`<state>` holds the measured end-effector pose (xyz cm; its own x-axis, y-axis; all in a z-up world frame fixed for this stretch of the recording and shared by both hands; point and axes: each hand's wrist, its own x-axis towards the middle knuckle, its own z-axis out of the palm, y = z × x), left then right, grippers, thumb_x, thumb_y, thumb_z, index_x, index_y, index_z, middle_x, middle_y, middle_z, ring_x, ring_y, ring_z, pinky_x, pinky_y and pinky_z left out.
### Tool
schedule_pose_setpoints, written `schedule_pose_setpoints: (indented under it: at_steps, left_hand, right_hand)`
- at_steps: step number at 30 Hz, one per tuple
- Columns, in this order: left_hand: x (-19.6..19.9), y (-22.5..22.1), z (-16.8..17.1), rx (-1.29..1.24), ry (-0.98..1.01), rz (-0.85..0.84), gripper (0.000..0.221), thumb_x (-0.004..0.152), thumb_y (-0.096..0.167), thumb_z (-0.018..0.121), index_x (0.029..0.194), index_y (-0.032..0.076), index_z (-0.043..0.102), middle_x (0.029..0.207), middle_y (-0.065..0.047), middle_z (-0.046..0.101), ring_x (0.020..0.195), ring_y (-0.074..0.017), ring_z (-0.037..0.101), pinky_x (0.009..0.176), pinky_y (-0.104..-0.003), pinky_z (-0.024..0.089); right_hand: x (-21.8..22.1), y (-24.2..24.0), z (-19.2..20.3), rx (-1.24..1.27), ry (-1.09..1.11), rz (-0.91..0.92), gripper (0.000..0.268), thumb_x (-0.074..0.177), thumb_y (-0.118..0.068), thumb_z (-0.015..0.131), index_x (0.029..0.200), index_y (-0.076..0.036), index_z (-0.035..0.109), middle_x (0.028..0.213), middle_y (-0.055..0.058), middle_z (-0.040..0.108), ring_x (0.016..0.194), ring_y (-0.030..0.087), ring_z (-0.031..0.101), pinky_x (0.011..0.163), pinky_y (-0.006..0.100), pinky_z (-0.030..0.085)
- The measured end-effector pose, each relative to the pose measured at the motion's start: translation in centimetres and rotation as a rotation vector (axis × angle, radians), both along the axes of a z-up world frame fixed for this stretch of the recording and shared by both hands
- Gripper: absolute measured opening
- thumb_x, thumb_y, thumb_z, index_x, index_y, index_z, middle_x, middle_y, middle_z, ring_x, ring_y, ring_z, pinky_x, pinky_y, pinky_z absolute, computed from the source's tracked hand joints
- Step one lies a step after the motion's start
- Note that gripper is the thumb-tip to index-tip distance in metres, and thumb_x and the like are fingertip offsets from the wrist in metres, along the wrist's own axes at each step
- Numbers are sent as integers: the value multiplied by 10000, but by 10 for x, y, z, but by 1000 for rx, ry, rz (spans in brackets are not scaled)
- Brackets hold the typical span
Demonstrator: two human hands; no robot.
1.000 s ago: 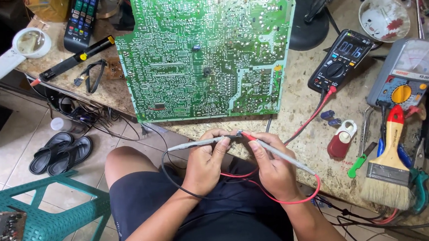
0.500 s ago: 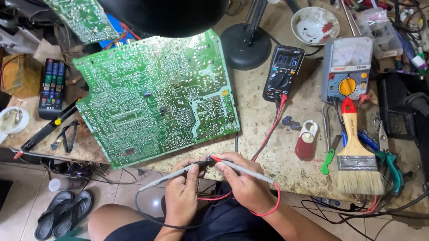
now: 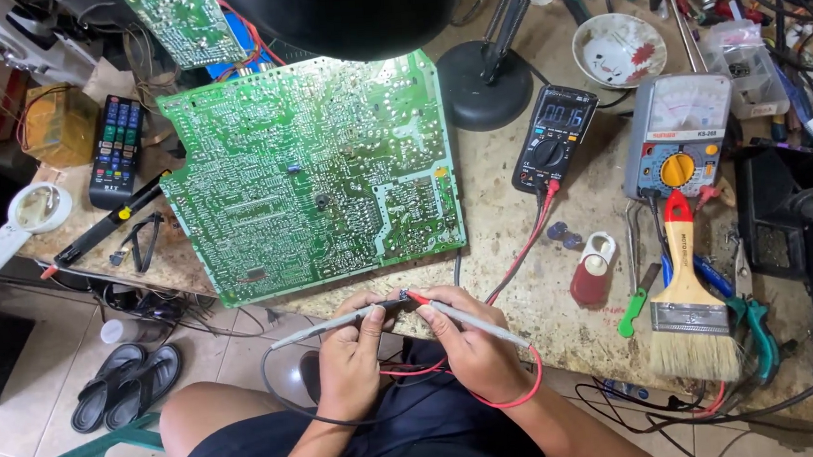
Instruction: Desoldering and testing electronic components on a circuit board using a soldering iron, pump, and multimeter.
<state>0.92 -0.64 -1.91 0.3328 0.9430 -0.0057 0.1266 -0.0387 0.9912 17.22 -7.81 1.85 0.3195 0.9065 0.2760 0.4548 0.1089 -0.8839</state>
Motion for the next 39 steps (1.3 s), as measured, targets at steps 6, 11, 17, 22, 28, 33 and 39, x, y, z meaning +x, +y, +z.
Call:
schedule_pose_setpoints:
  at_steps: [6,11,17,22,28,33,39]
  left_hand:
    - [-1,1,0,6,39,-2,314,1011,211,579,1166,58,806,1171,32,626,1052,-94,645,884,-238,597]
    - [1,-3,12,-19,-9,-22,280,1023,205,541,1155,51,735,1196,-4,655,1089,-140,697,907,-262,620]
    - [-2,-12,26,245,-15,-11,215,1052,218,488,1137,57,602,1295,-167,648,1194,-273,665,992,-378,574]
    - [-1,-11,38,843,315,-135,226,978,143,540,1160,21,593,1200,-185,603,1083,-385,582,946,-496,510]
    - [20,-19,24,978,494,-182,322,1037,245,498,1304,92,592,1356,-179,586,1181,-393,561,905,-504,465]
    - [22,0,23,825,503,-88,406,967,266,723,1243,-2,593,1183,-190,575,932,-358,542,783,-459,510]
    - [17,10,22,679,204,-129,150,996,89,633,1120,4,640,1027,-142,662,909,-321,575,820,-420,481]
  right_hand:
    - [-3,1,1,-17,27,-30,215,988,-190,639,1128,-55,731,1048,49,778,896,154,758,773,271,599]
    - [-7,-1,7,17,5,-41,226,999,-190,620,1153,-49,706,1058,55,775,847,142,754,721,260,608]
    - [-10,-16,-3,224,-67,-50,253,1013,-100,579,1250,-39,644,1093,120,736,860,182,729,706,261,612]
    - [-9,-35,17,400,-273,159,339,954,-43,642,1293,-48,625,1033,137,616,794,221,585,703,299,526]
    - [21,-68,3,423,-416,113,275,906,-121,761,1163,-64,680,924,63,586,784,197,639,721,302,612]
    - [127,-120,-13,359,-867,-419,314,962,-202,695,1086,85,662,945,252,673,830,326,663,695,424,557]
    - [193,-126,22,-166,-1216,-398,262,932,-147,780,1188,-96,805,1309,177,740,929,378,727,768,523,608]
